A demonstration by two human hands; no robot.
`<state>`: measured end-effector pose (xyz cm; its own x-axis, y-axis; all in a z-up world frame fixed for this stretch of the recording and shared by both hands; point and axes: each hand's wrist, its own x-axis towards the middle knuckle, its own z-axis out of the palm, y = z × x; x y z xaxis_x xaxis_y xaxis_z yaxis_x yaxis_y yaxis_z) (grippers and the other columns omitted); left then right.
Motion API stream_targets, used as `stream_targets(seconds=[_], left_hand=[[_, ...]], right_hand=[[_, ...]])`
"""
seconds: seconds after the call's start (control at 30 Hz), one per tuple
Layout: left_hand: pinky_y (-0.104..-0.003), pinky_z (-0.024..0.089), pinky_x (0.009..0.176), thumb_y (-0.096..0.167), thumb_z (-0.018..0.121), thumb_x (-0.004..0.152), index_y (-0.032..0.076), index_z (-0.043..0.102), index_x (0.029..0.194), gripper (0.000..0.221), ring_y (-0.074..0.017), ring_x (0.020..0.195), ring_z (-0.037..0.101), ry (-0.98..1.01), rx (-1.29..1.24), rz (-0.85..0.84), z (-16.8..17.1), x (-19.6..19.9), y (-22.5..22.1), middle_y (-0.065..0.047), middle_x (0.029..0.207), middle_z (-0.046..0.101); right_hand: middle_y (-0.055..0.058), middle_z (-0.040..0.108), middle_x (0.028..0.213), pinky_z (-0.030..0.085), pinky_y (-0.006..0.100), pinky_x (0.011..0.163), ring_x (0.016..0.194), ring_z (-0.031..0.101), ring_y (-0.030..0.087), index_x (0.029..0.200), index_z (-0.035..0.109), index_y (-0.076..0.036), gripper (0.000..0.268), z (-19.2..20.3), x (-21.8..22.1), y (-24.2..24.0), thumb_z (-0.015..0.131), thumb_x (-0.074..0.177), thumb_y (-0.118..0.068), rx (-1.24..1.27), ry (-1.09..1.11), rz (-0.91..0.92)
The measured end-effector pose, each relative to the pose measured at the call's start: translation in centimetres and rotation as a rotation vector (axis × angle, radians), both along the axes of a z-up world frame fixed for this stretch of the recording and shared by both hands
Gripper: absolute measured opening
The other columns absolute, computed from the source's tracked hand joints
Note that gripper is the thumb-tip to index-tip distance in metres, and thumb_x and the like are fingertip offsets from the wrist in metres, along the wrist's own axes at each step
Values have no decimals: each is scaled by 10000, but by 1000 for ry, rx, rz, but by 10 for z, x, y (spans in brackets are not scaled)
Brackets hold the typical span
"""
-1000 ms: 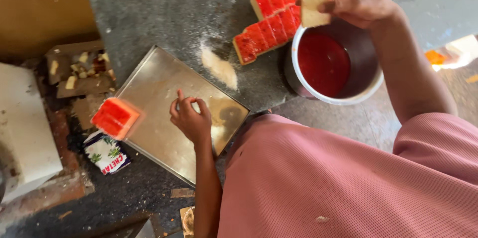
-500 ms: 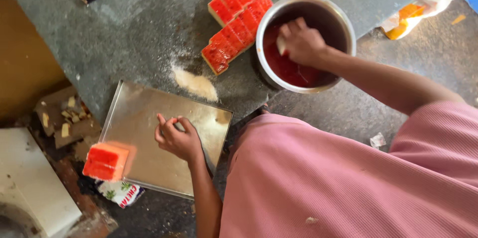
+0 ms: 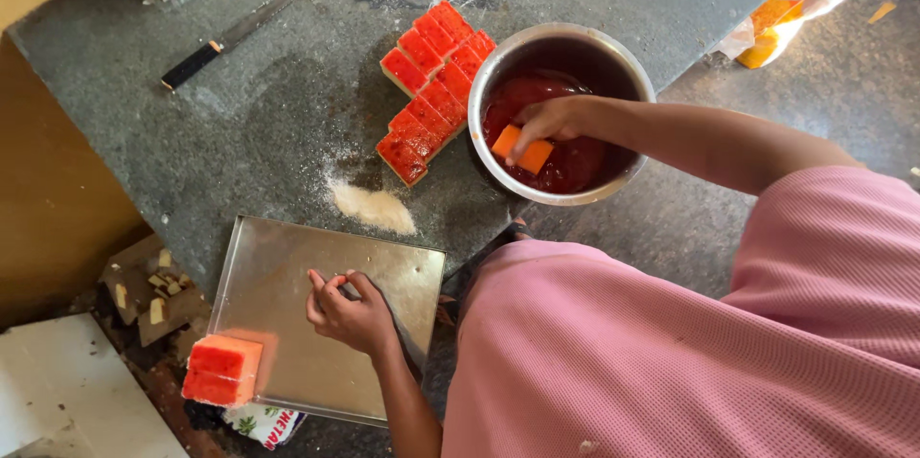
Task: The person takes rectangular pieces of cake from a stack and dips them one at a time into a bowl of red liquid, then places them on a metal tray.
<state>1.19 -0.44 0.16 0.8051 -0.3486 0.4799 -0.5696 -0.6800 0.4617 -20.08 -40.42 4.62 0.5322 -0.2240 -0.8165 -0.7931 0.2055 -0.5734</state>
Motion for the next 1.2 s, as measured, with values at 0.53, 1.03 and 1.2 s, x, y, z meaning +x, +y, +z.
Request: stream_targets(seconds=[0.53, 1.03, 1.2], left_hand=[[-490, 441, 1009, 191, 686, 979, 92, 634, 930, 122, -313, 1256, 550, -25, 15, 14, -4, 4, -2, -128, 1482, 635], [-497, 437, 995, 191, 707, 970, 102, 624, 932, 127, -306, 1261, 550, -32, 31, 19, -3, 4, -2, -116, 1479, 630], [-485, 440, 1006, 191, 697, 993, 109, 618, 940, 126, -288, 1273, 534, -15, 31, 8, -4, 1, -1, -124, 1498, 618]], right_hand=[[87, 777, 1096, 541, 509, 960, 1042, 742, 273, 1199, 769, -154, 357, 86, 16, 47, 762, 857, -255, -1033, 475, 1371], [80, 739, 1057, 558, 349, 847, 947, 700, 207, 1159, 674, -88, 526, 86, -34, 0, 895, 685, -148, -738, -262, 513], [135, 695, 1131, 574, 404, 912, 1021, 685, 270, 1339, 523, -80, 479, 127, -69, -10, 754, 919, -71, -293, -454, -84]])
